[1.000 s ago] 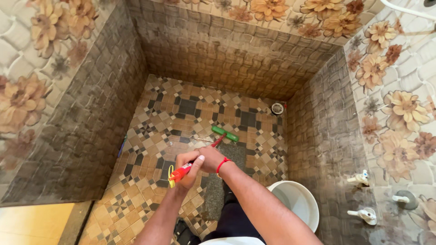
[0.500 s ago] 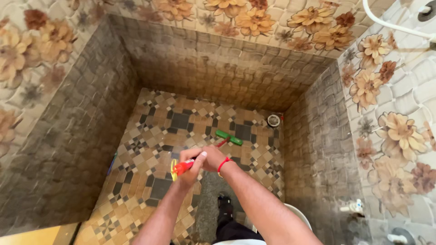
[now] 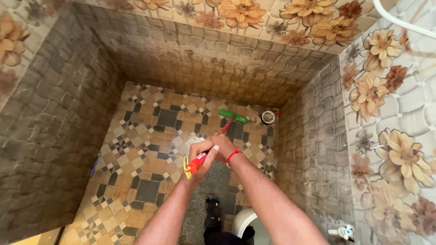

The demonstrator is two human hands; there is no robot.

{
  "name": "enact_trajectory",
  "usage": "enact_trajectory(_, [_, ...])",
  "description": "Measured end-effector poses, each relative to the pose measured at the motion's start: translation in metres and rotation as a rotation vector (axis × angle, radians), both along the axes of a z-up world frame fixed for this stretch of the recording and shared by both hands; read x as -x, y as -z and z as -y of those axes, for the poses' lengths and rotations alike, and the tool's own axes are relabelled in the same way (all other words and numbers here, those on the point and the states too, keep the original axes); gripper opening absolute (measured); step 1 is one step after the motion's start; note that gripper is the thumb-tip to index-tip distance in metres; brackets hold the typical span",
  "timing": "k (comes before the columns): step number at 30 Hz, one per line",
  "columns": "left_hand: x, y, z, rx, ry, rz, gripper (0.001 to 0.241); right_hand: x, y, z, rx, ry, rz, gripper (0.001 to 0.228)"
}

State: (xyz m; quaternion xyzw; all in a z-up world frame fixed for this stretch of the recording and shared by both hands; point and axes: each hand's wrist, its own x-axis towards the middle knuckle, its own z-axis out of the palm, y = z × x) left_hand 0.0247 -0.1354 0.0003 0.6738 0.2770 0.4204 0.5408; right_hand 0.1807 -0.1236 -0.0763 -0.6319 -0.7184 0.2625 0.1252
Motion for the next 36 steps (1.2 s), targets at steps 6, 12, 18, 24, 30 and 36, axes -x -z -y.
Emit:
enact_trajectory(6, [-0.046,-0.001,-0.043,-0.052,0.043,-0.006,0.025,-0.048,0.003,-0.037,0.021,0.057,-0.040,0.021])
enact_trajectory(12, [-0.064,-0.003,-0.055,-0.074,0.092,-0.056,0.028,-0.074,0.014,-0.050,-0.019,0.034,-0.078,0.018])
enact_trajectory(18, [-0.042,-0.009,-0.033,-0.127,0.071,-0.027,0.027,-0.049,0.007,-0.023,-0.019,0.050,-0.098,0.022])
enact_trajectory(24, [0.031,-0.010,-0.001,-0.098,0.024,-0.091,0.027,0.026,0.010,0.006,0.012,0.073,-0.075,0.021])
enact_trajectory(30, [0.131,-0.003,0.026,-0.020,-0.006,-0.060,0.032,0.130,0.003,0.036,-0.103,-0.093,-0.013,0.020])
enact_trajectory(36, [0.230,-0.020,0.059,0.235,-0.067,0.055,0.021,0.229,-0.020,0.063,-0.178,-0.107,-0.111,0.021])
